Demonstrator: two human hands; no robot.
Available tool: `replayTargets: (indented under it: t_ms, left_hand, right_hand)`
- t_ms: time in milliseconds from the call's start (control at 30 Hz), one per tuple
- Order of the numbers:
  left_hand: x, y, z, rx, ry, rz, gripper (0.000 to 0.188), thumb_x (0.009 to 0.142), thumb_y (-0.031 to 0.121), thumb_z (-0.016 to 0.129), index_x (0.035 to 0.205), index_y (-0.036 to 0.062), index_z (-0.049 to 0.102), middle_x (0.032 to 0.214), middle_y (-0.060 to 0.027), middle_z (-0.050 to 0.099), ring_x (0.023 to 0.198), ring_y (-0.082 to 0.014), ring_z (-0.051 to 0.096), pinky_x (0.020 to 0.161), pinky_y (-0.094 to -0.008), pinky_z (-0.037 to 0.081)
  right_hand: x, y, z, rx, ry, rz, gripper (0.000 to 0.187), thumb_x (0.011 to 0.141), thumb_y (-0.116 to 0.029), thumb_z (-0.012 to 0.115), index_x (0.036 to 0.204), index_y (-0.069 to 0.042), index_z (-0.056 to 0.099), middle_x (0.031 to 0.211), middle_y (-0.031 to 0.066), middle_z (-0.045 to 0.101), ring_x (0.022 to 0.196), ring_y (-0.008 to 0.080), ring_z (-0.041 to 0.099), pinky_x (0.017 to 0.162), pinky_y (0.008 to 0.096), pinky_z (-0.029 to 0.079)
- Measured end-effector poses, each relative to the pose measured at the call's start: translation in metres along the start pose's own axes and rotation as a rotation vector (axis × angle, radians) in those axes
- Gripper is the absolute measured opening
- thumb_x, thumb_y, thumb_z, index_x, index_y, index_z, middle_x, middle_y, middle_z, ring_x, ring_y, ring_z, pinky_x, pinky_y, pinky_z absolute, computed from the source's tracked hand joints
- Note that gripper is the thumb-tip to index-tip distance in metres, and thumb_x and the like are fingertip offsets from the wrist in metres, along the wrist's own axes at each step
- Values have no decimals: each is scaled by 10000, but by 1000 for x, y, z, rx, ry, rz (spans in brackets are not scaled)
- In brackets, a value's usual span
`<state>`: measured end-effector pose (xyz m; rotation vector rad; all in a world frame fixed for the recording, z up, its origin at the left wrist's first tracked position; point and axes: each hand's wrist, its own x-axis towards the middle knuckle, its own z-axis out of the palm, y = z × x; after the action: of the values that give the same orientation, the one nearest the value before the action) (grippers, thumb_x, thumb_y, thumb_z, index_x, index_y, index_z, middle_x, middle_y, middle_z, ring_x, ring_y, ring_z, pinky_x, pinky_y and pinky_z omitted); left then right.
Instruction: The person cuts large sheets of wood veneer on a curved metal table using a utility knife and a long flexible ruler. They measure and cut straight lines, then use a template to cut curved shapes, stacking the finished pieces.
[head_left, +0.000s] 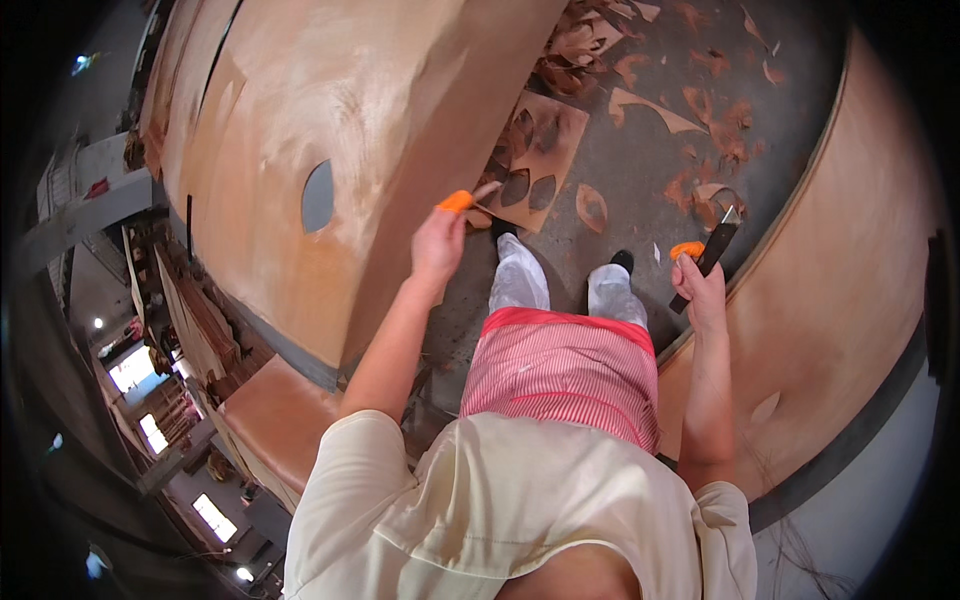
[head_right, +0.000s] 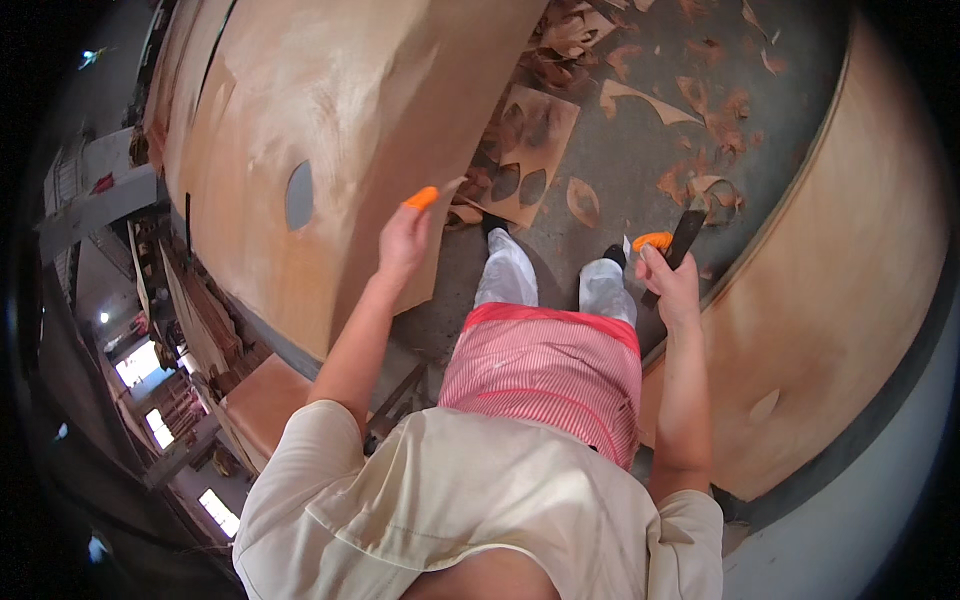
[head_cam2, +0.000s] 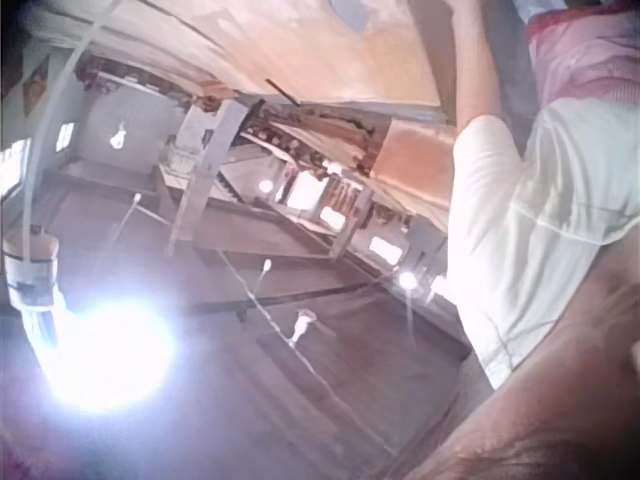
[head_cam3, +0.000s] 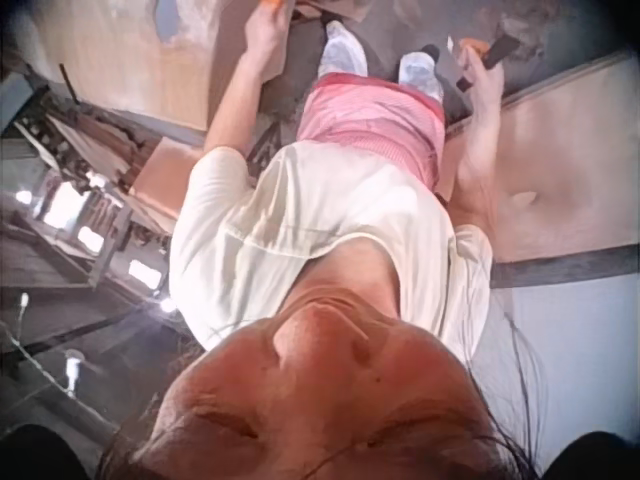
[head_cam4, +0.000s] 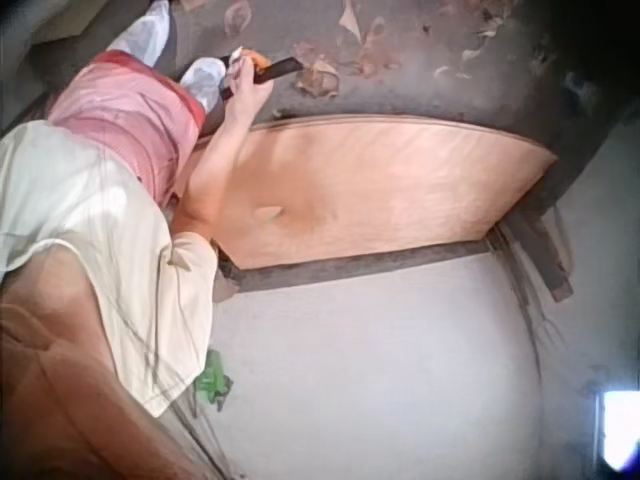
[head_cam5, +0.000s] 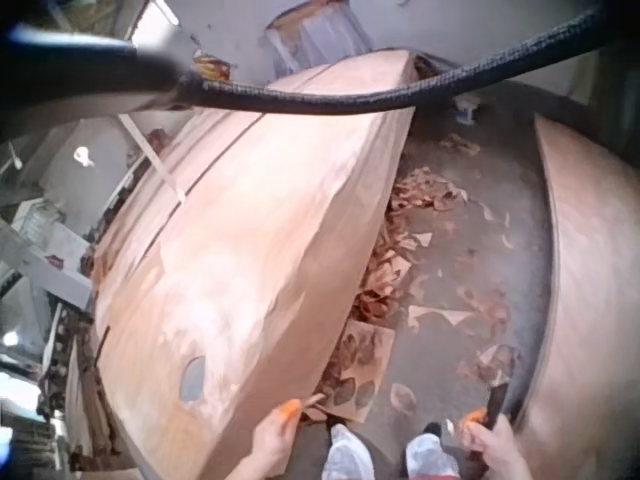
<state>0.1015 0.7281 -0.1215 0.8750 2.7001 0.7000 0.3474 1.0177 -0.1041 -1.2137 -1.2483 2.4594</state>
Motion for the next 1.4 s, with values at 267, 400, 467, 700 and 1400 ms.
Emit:
replayTargets:
  t_ms: [267, 400, 467, 700, 1400]
  left_hand:
    - [-16, -15, 150, 133, -713, 46, 430, 795, 331, 538, 1108, 41, 488, 1004, -200, 535, 904, -348, 531, 760, -386, 445]
    - [-4, -64, 201, 350, -876, -1, 530, 793, 431, 511, 1147, 39, 462, 1114, -198, 492, 994, -331, 504, 818, -382, 430]
    - [9, -120, 221, 550, -912, 41, 528, 800, 428, 505, 1154, 39, 460, 1190, -187, 446, 1075, -311, 457, 866, -373, 406]
    - [69, -289, 241, 652, -797, -156, 488, 796, 375, 532, 1150, 42, 492, 1195, -173, 461, 1087, -312, 454, 896, -380, 379]
    - [107, -487, 477, 637, -703, -428, 579, 799, 528, 421, 1088, 43, 548, 1126, -221, 472, 1032, -358, 459, 881, -467, 357]
  right_hand:
    - [23, 101, -29, 17, 74, 66, 138, 820, -156, 565, 730, -62, 517, 496, -37, 433, 427, 36, 353, 404, 183, 256]
    - [40, 170, -31, 103, 173, 139, 130, 823, -170, 562, 775, -57, 518, 522, -26, 446, 422, 30, 328, 404, 187, 242]
    - [50, 197, -26, 163, 171, 245, 142, 834, -185, 544, 813, -47, 515, 560, -11, 476, 425, 28, 322, 406, 184, 238]
    - [87, 293, -22, 124, -26, 397, 174, 833, -203, 541, 708, -84, 521, 629, -39, 510, 523, 38, 387, 475, 195, 304]
    - [179, 352, -9, 195, 172, 663, 236, 838, -212, 530, 919, -2, 461, 682, 100, 538, 420, 33, 299, 391, 178, 216]
